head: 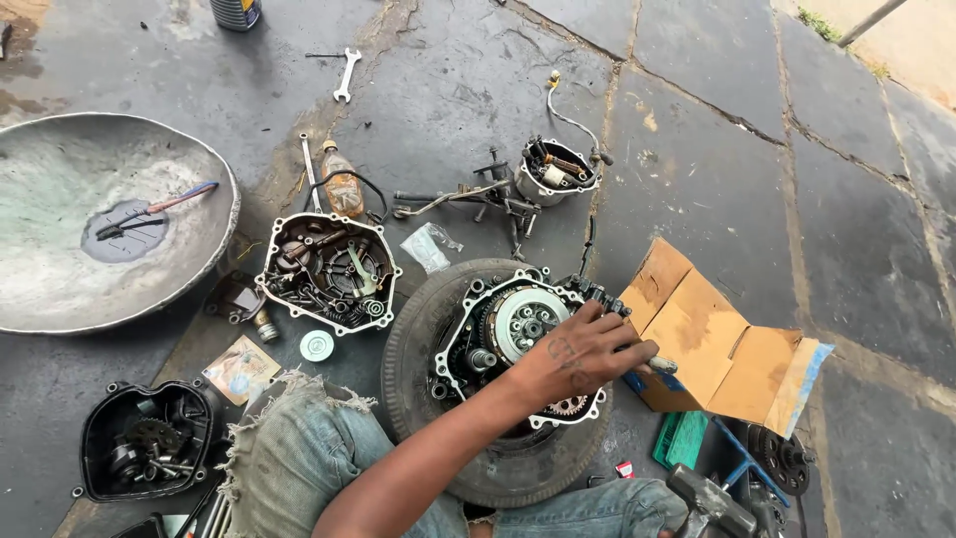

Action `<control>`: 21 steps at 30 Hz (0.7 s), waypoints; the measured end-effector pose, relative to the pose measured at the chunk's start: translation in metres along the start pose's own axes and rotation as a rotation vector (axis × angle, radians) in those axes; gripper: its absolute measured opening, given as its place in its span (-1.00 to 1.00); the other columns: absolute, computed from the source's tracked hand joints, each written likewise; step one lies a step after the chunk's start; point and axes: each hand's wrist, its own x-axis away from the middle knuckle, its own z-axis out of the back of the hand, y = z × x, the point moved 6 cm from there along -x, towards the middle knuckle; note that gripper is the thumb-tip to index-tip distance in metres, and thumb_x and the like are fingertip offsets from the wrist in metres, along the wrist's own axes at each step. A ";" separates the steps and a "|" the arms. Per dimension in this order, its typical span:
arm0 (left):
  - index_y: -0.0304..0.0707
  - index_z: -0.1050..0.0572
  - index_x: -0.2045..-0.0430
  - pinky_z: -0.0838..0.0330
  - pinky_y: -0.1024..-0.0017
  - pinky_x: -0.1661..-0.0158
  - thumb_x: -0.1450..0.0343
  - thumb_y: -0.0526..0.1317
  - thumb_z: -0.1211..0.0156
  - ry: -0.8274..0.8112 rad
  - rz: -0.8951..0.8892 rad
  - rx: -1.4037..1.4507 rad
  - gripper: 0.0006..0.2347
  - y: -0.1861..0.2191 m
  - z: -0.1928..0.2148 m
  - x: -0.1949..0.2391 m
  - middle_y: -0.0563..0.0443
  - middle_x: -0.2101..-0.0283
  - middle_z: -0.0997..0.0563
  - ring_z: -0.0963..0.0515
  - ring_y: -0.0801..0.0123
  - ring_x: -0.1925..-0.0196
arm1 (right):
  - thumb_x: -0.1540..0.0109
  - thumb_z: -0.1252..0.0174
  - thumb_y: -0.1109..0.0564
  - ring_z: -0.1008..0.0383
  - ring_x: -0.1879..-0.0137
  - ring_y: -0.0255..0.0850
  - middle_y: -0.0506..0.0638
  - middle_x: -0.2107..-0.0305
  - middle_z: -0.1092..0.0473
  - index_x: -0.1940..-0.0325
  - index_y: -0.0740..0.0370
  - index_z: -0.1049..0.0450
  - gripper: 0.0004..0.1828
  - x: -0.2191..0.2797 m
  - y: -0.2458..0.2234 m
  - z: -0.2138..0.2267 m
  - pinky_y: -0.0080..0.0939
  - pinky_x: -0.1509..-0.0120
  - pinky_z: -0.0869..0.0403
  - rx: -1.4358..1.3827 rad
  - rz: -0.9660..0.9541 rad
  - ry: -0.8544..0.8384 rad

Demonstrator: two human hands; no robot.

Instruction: The person sits on the ground repairing a motorcycle engine crankcase set on a tire. They drive a pin with a hammer and punch, thread a chain around the sprocket, and work on the gears and clutch assembly with a screwdriver-like tool.

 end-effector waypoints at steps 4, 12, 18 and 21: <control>-0.11 -0.46 0.05 -0.30 0.28 0.06 -0.56 -0.11 -0.07 -0.052 0.046 -0.008 -0.82 -0.002 0.003 -0.001 0.11 0.32 -0.53 -0.53 0.35 0.19 | -0.47 0.29 -0.43 -0.17 0.70 -0.18 0.08 0.68 -0.17 -0.29 0.09 -0.23 -0.37 -0.006 0.001 -0.007 -0.11 0.69 -0.25 0.067 -0.017 0.058; -0.19 -0.55 0.07 -0.30 0.29 0.02 -0.49 -0.06 -0.16 0.040 -0.015 0.128 -0.74 -0.007 0.003 0.003 0.09 0.32 -0.55 -0.53 0.32 0.19 | -0.49 0.26 -0.42 -0.17 0.72 -0.24 0.05 0.65 -0.17 -0.21 0.16 -0.25 -0.38 -0.018 -0.036 -0.144 -0.17 0.74 -0.23 0.152 0.027 0.214; -0.21 -0.59 0.06 -0.30 0.30 0.04 -0.50 -0.07 -0.18 0.035 -0.002 0.193 -0.74 -0.004 0.013 -0.009 0.08 0.34 -0.57 -0.53 0.29 0.21 | -0.33 0.20 -0.32 -0.10 0.82 -0.20 0.10 0.74 -0.14 -0.02 0.27 -0.25 -0.41 -0.040 -0.044 -0.225 -0.11 0.80 -0.19 0.353 -0.118 0.397; -0.22 -0.57 0.13 -0.31 0.30 0.02 -0.51 -0.06 -0.18 0.007 0.037 0.189 -0.76 -0.006 0.015 -0.011 0.08 0.35 -0.56 -0.54 0.30 0.19 | -0.32 0.20 -0.30 -0.07 0.84 -0.22 0.07 0.76 -0.11 0.01 0.29 -0.28 -0.42 -0.040 -0.049 -0.233 -0.17 0.82 -0.14 0.296 -0.129 0.449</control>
